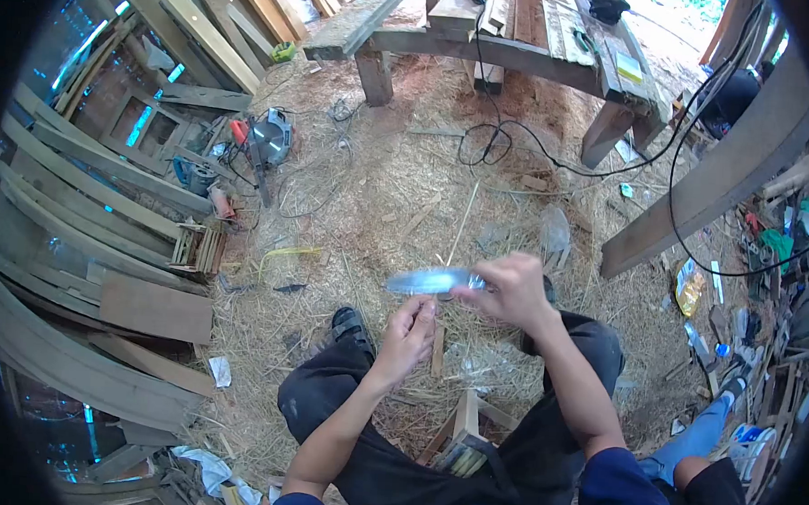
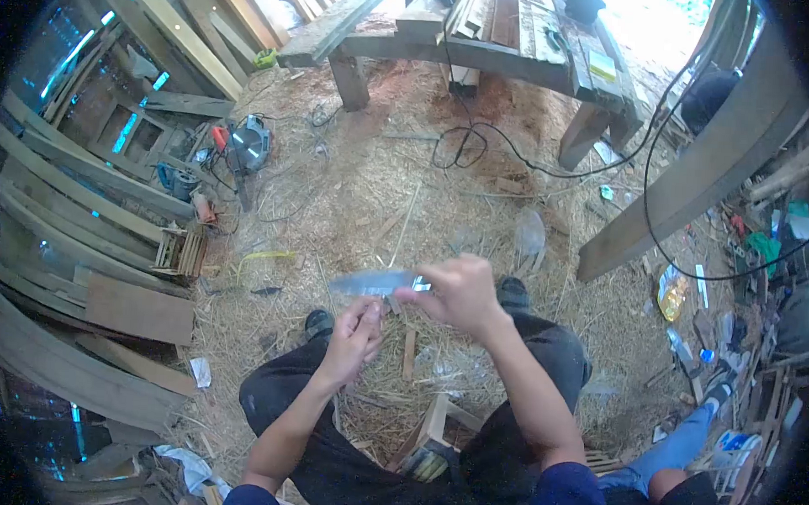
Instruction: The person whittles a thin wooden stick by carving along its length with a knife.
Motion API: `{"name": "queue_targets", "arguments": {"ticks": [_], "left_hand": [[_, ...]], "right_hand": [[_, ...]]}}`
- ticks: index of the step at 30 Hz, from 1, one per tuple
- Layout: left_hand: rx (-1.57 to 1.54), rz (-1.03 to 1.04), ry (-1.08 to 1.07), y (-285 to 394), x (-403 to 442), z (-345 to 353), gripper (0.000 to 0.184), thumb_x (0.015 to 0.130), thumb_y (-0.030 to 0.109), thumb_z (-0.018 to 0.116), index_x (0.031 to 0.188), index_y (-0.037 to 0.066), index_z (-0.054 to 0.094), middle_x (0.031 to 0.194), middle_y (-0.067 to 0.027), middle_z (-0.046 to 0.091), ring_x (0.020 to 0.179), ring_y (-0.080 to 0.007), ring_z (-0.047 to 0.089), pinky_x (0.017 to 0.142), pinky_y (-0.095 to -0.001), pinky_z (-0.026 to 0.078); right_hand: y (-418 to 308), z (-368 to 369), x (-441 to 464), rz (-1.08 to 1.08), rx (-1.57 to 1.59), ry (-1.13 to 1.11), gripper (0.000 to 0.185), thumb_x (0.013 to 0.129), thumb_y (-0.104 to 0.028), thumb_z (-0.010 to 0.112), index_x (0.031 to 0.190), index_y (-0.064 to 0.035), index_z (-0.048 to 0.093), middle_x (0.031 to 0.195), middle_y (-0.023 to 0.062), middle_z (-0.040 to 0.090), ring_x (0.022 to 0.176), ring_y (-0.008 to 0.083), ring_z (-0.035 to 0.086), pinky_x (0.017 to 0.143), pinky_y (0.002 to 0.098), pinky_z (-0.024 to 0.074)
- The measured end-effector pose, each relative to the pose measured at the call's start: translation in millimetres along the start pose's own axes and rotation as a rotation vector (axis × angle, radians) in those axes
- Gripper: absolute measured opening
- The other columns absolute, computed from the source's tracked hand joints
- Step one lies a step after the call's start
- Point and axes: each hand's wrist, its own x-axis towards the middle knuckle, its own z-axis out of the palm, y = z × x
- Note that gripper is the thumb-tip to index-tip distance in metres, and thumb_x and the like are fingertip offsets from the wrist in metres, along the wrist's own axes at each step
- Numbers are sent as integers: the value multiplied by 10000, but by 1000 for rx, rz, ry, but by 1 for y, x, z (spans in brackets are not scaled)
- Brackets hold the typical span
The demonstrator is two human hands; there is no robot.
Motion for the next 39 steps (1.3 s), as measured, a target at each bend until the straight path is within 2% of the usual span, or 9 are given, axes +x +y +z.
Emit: {"name": "queue_targets", "arguments": {"ticks": [13, 17, 22, 24, 26, 28, 31, 37, 39], "left_hand": [[147, -34, -47, 8, -2, -4, 178, 1081, 263, 491, 1074, 95, 550, 636, 84, 366, 470, 3, 302, 400, -199, 228], [193, 14, 15, -5, 6, 1, 252, 1083, 249, 483, 1258, 84, 560, 631, 91, 348, 458, 2, 281, 401, -195, 231], [180, 37, -35, 4, 10, 5, 423, 1073, 241, 514, 1457, 64, 496, 679, 89, 417, 526, -2, 364, 464, -191, 291], [188, 41, -35, 7, 4, 2, 438, 1076, 232, 507, 1481, 68, 478, 677, 90, 406, 524, -2, 354, 462, -193, 285], [229, 60, -30, 14, -4, -11, 424, 1080, 221, 494, 1475, 67, 484, 669, 91, 388, 518, -1, 339, 455, -197, 277], [145, 21, -17, 10, -7, -25, 428, 1084, 215, 483, 1487, 72, 467, 661, 91, 361, 512, -5, 319, 447, -199, 270], [20, 2, -11, 5, 3, -26, 442, 1088, 223, 471, 1507, 88, 436, 650, 84, 328, 501, -12, 297, 435, -202, 262], [-23, 11, 17, 6, 17, -1, 461, 1082, 236, 475, 1532, 169, 400, 679, 41, 399, 500, -39, 316, 424, -210, 265], [-40, -4, -15, 2, 23, -1, 459, 1090, 235, 452, 1541, 164, 399, 688, 41, 432, 514, -35, 321, 440, -209, 271]], "right_hand": [[53, -63, -17, 296, -373, 100, 437, 825, -530, 750, 703, -116, 679, 526, 50, 567, 492, 230, 587, 518, 369, 428], [37, -31, -22, 449, -113, 101, 426, 847, -525, 734, 722, -120, 686, 543, 54, 594, 498, 236, 606, 517, 362, 437], [9, -10, -7, 49, 14, 0, 363, 865, -465, 740, 785, -113, 702, 566, 87, 600, 515, 268, 619, 502, 382, 449], [41, -21, -7, 187, -161, 189, 378, 873, -466, 735, 797, -97, 702, 575, 107, 604, 513, 268, 614, 501, 388, 446], [68, -61, 0, 644, -208, 384, 392, 883, -462, 729, 803, -79, 704, 574, 122, 601, 508, 266, 614, 503, 390, 447], [79, -88, -5, 767, -276, 373, 399, 890, -464, 722, 823, -71, 712, 574, 113, 603, 513, 259, 626, 507, 387, 451], [51, -62, -22, 763, -38, 254, 385, 892, -457, 723, 840, -75, 721, 570, 104, 599, 523, 252, 640, 511, 381, 452], [2, -9, 0, 213, 38, 48, 394, 813, -464, 789, 742, -93, 676, 555, 110, 588, 493, 279, 608, 501, 382, 454], [-7, 1, -2, 133, 153, -52, 337, 803, -393, 810, 913, -81, 751, 578, 110, 600, 521, 258, 628, 521, 377, 462]]}}
